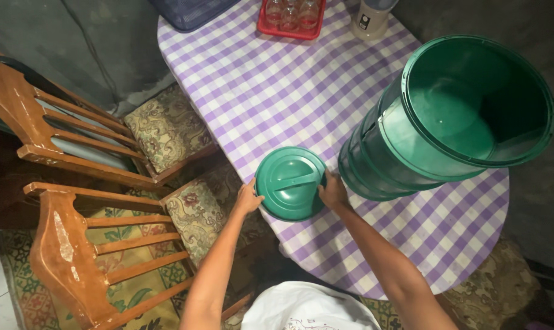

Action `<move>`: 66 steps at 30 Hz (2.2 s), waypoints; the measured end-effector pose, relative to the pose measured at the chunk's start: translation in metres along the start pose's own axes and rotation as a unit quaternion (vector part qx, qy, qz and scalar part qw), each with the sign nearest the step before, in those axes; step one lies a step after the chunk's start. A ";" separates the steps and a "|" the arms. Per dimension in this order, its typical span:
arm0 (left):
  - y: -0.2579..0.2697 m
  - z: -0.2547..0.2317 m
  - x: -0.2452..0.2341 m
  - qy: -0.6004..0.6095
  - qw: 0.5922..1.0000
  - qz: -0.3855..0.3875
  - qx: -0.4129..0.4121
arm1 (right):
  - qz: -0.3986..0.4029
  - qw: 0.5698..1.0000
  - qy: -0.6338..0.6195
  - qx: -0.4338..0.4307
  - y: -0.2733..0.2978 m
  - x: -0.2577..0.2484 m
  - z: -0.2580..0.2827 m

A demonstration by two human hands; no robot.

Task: The person removes the lid and several stacked rings from a green plastic container on a table, placing each piece on the table. The person then reassembles the container by stacking the rings back together and replacing the lid.

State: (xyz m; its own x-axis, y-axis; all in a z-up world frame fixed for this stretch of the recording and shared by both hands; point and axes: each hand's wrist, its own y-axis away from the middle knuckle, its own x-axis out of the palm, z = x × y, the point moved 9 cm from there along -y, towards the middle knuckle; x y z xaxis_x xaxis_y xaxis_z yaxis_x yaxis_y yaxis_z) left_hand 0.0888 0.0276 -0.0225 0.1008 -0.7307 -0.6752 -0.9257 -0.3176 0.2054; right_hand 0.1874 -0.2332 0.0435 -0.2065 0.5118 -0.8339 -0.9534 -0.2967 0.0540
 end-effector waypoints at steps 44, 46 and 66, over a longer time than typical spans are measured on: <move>-0.003 -0.079 0.007 0.087 0.969 -0.191 0.133 | -0.122 0.984 -0.079 -0.102 0.080 -0.085 0.001; -0.031 -0.120 0.016 0.152 0.962 -0.149 0.171 | -0.197 0.963 -0.119 -0.139 0.097 -0.133 0.007; -0.073 -0.350 0.076 0.353 0.890 0.077 0.278 | -0.455 0.871 -0.010 -0.186 0.090 -0.373 -0.041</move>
State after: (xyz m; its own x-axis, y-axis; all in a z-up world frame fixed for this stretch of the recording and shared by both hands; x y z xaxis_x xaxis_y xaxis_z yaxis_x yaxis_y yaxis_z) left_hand 0.2918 -0.2162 0.1591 -0.0205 -0.9997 -0.0152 -0.9658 0.0238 -0.2581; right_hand 0.1881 -0.4839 0.3367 0.5901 0.6849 -0.4274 -0.5870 0.0006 -0.8096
